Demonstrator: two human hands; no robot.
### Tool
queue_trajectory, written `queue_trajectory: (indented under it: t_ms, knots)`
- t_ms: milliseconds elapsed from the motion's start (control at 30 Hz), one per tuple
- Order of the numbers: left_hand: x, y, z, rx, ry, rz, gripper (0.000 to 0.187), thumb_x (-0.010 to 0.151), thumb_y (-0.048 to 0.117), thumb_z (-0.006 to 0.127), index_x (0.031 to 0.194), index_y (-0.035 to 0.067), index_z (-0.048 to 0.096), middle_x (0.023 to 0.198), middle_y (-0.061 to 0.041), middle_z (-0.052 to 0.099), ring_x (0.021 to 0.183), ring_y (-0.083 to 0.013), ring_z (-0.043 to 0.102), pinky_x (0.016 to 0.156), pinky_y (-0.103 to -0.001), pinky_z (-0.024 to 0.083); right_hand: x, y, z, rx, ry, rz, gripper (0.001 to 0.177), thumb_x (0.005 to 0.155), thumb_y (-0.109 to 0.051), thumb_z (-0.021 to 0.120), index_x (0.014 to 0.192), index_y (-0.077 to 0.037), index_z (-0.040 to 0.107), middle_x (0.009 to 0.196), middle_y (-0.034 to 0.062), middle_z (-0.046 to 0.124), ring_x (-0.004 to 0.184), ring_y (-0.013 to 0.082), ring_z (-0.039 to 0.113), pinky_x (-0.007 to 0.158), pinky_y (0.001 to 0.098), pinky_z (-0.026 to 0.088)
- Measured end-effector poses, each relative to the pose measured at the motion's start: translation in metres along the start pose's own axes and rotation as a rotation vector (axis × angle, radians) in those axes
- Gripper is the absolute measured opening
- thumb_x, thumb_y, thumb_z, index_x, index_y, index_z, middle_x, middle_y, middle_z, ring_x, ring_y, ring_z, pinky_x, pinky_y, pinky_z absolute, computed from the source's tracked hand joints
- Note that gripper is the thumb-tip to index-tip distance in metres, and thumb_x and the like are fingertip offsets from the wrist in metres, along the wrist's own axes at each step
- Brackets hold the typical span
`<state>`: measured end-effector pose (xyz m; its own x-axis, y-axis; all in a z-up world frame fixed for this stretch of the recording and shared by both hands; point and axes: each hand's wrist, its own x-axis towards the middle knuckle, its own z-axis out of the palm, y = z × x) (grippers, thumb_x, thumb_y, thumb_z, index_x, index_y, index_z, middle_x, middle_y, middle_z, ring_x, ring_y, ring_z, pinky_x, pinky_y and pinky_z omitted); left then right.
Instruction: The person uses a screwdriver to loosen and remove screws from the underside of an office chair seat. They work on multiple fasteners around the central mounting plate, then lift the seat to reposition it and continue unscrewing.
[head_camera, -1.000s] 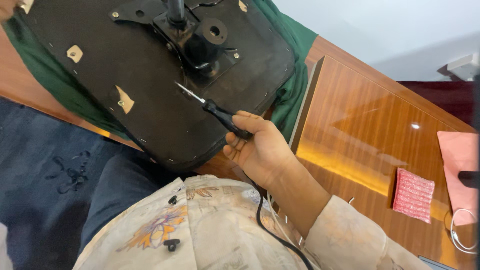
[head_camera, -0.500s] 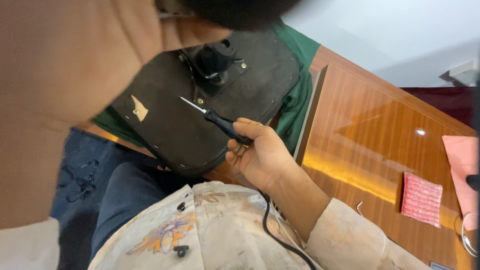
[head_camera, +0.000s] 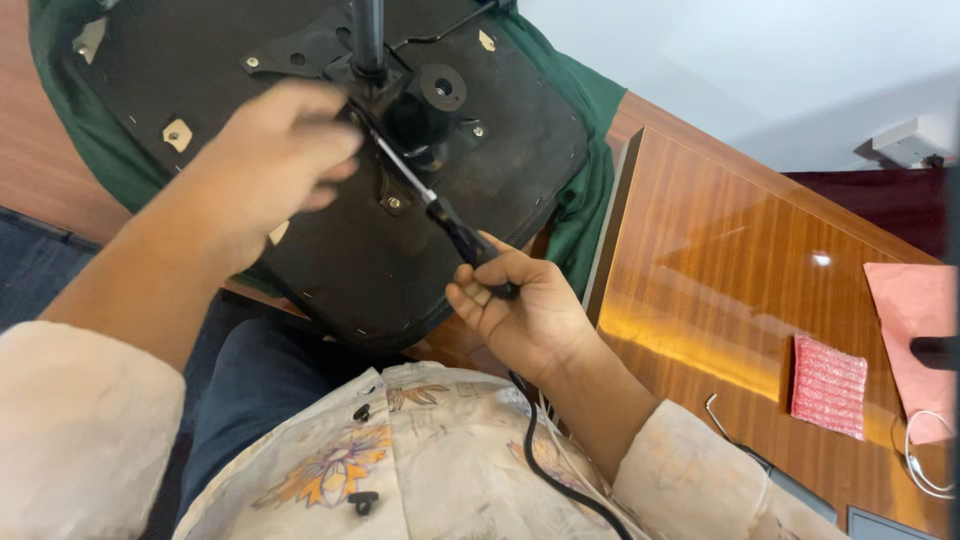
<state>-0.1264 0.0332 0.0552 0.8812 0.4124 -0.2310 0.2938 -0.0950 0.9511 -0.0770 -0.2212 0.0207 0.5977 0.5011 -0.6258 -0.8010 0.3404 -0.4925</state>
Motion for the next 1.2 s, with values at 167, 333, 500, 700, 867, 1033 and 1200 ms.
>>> queue_trajectory:
  t_ms: [167, 333, 500, 700, 867, 1033, 1200]
  knots:
    - [-0.004, -0.088, -0.022, 0.126, 0.096, -0.41, 0.053, 0.092, 0.025, 0.068, 0.142, 0.008, 0.055, 0.126, -0.012, 0.066, 0.114, -0.0251, 0.062, 0.094, -0.043, 0.051, 0.008, -0.005, 0.004, 0.012, -0.191, -0.088, 0.044, 0.083, 0.005, 0.057, 0.126, -0.004, 0.058, 0.098, 0.0092, 0.065, 0.092, 0.0235, 0.067, 0.09, 0.0452, 0.058]
    - [-0.018, -0.093, -0.016, 0.041, 0.14, -0.351, 0.053, 0.091, 0.027, 0.068, 0.139, 0.01, 0.057, 0.128, -0.007, 0.066, 0.115, -0.0228, 0.062, 0.097, -0.041, 0.049, 0.01, -0.02, 0.029, -0.253, -0.213, -0.044, 0.044, 0.083, 0.0, 0.06, 0.125, -0.009, 0.052, 0.11, 0.0107, 0.068, 0.099, 0.0251, 0.069, 0.087, 0.0464, 0.057]
    - [-0.014, -0.065, 0.002, -0.44, -0.018, -0.402, 0.042, 0.1, 0.036, 0.058, 0.131, 0.009, 0.062, 0.125, -0.007, 0.069, 0.116, -0.0224, 0.065, 0.094, -0.043, 0.052, 0.02, 0.002, 0.052, -0.718, -0.252, -0.043, 0.054, 0.081, -0.004, 0.068, 0.132, -0.008, 0.048, 0.118, 0.0118, 0.066, 0.099, 0.0234, 0.071, 0.086, 0.0438, 0.057]
    - [-0.009, -0.078, 0.017, -0.627, 0.137, -0.367, 0.018, 0.099, 0.019, 0.058, 0.113, 0.008, 0.062, 0.103, -0.009, 0.071, 0.085, -0.0214, 0.068, 0.073, -0.037, 0.055, 0.049, 0.017, 0.071, -1.168, -0.177, -0.357, 0.06, 0.087, -0.03, 0.076, 0.135, 0.0, 0.058, 0.113, 0.0127, 0.072, 0.091, 0.0214, 0.071, 0.065, 0.0369, 0.059]
    - [-0.01, -0.09, -0.012, -0.551, 0.256, -0.326, 0.013, 0.1, 0.019, 0.061, 0.109, 0.01, 0.061, 0.095, -0.006, 0.067, 0.071, -0.0159, 0.061, 0.06, -0.034, 0.051, 0.085, -0.03, 0.086, -1.084, 0.247, -0.498, 0.096, 0.076, -0.029, 0.085, 0.15, -0.013, 0.027, 0.123, 0.0102, 0.05, 0.087, 0.0212, 0.066, 0.065, 0.036, 0.06]
    - [0.002, -0.075, -0.062, -0.572, 0.462, -0.28, 0.013, 0.097, 0.017, 0.065, 0.109, 0.014, 0.063, 0.093, -0.002, 0.07, 0.069, -0.0107, 0.061, 0.062, -0.032, 0.054, 0.105, -0.051, 0.105, -1.069, 0.079, -0.434, 0.099, 0.076, -0.036, 0.085, 0.151, -0.014, 0.026, 0.12, 0.0139, 0.063, 0.085, 0.0167, 0.068, 0.066, 0.0359, 0.06]
    - [0.003, -0.082, -0.092, -0.512, 0.515, -0.255, 0.015, 0.096, 0.01, 0.069, 0.111, 0.01, 0.065, 0.094, -0.005, 0.068, 0.074, -0.0129, 0.064, 0.064, -0.032, 0.053, 0.116, -0.045, 0.118, -1.086, 0.168, -0.35, 0.088, 0.079, -0.032, 0.084, 0.147, -0.016, 0.03, 0.122, 0.0131, 0.059, 0.074, 0.0191, 0.066, 0.061, 0.0308, 0.062]
